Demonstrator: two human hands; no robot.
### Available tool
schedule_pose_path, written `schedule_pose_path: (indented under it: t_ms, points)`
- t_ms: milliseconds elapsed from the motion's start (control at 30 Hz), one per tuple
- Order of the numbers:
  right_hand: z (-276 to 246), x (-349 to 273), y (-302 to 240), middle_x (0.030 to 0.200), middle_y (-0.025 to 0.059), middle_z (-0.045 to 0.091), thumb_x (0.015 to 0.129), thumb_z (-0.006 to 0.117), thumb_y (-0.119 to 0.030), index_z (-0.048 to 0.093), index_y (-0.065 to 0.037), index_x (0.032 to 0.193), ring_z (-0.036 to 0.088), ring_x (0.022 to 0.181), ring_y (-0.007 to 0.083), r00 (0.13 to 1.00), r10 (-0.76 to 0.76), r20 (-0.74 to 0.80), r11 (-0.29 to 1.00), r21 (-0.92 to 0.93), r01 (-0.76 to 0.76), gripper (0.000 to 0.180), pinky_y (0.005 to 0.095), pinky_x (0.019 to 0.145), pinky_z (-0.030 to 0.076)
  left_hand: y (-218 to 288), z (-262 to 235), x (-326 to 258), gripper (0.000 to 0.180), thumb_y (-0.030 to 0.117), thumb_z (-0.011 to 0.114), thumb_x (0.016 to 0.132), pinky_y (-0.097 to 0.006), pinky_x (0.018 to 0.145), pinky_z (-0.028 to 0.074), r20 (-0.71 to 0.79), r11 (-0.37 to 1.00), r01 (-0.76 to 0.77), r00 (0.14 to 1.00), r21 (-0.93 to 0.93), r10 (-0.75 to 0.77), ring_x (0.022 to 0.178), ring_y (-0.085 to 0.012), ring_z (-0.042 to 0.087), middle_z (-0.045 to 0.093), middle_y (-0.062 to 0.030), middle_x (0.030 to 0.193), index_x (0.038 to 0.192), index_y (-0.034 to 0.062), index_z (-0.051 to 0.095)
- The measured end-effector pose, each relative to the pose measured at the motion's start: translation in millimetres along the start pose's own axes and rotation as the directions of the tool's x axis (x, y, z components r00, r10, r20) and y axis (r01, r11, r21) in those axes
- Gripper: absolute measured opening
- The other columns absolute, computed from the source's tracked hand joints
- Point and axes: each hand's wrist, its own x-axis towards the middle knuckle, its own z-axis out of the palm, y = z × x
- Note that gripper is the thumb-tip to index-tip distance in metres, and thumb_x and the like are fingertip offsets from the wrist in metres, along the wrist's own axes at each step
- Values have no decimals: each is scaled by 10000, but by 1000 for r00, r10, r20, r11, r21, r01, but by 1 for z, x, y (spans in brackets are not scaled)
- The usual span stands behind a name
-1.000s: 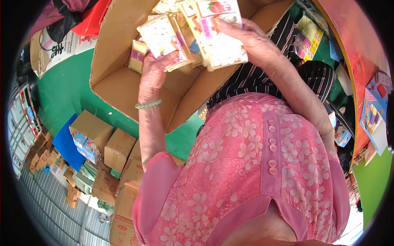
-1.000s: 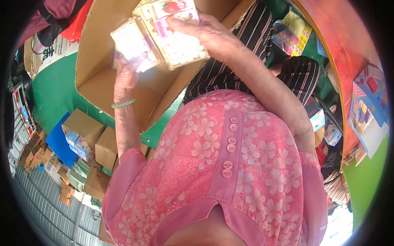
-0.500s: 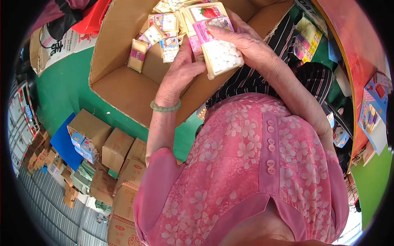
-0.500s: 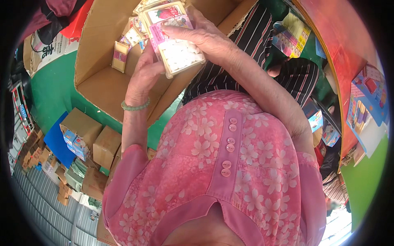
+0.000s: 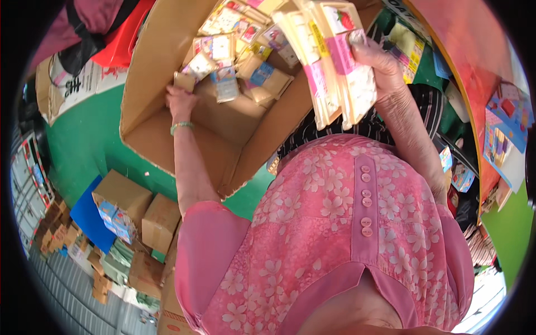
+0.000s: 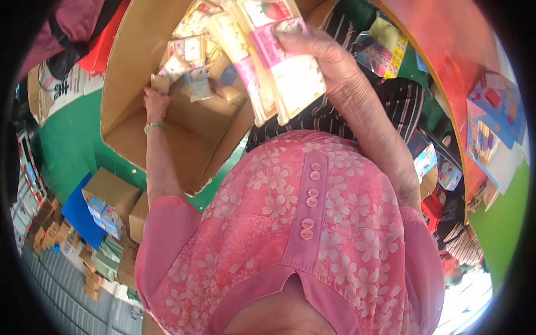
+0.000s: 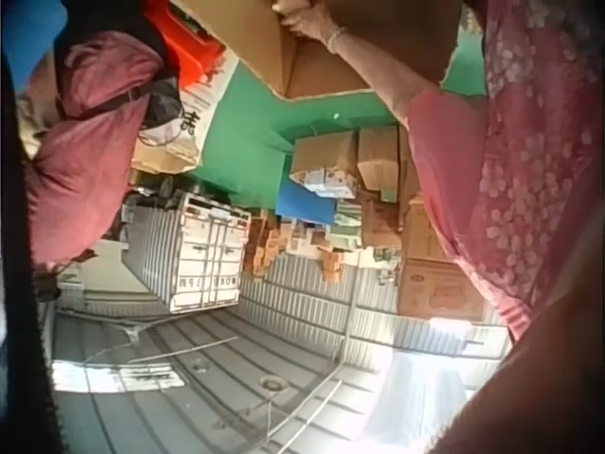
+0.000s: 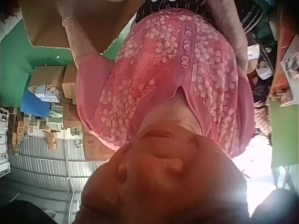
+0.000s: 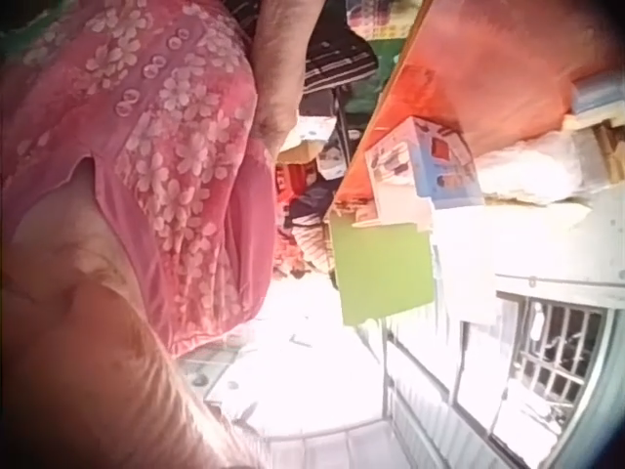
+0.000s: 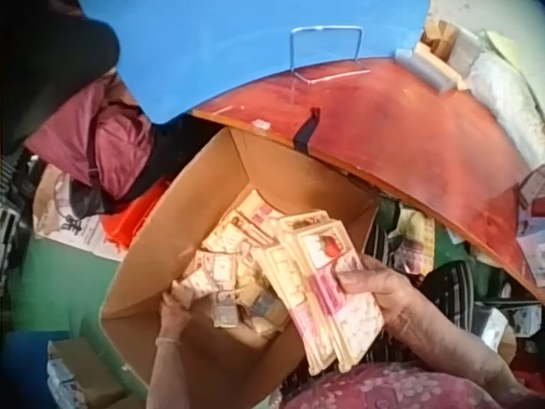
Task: Assembling cardboard gift boxes and filling them with individually wrapped snack packets.
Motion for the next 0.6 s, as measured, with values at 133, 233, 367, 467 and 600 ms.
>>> schedule_pose_path:
  t_ms: [133,233,367,467,600]
  points:
    - [-7,-14,2,1093,123,657,821,716,-157,497,44,1278,666,969,189,997,-54,55,995,83,49,545,328,896,527,-16,29,9,927,241,748,678,-524,1075,328,-71,996,-36,997,85,42,1273,-395,421,406,-245,1355,1424,35,237]
    - [-18,-22,-6,1109,131,648,819,718,-171,477,47,1297,661,987,190,997,-81,10,991,108,79,578,337,904,527,-10,22,-1,936,251,763,672,-499,1069,342,-37,997,-22,999,80,25,1236,-403,458,435,-223,1344,1424,50,242]
    - [-28,-29,-8,1072,127,663,813,720,-162,512,42,1261,670,966,201,991,-104,-84,987,112,113,534,347,901,531,-14,-9,-8,810,236,749,720,-463,1049,379,22,993,-116,993,-35,116,1187,-390,510,503,-184,1303,1393,62,333]
    - [-34,-30,-6,1053,127,669,810,719,-153,526,41,1243,673,955,209,993,-121,0,985,125,120,513,353,893,537,7,-56,-26,627,240,657,825,-469,994,441,173,732,-127,932,-670,319,1156,-379,540,528,-226,1267,1345,2,398]
    - [-23,-26,-4,1096,143,653,808,707,-129,499,33,1278,666,985,221,990,-141,-18,978,153,142,538,366,895,538,66,-105,-93,701,281,585,895,-501,1052,384,49,-186,203,792,-962,608,1233,-401,490,440,-278,1374,1432,-51,281]
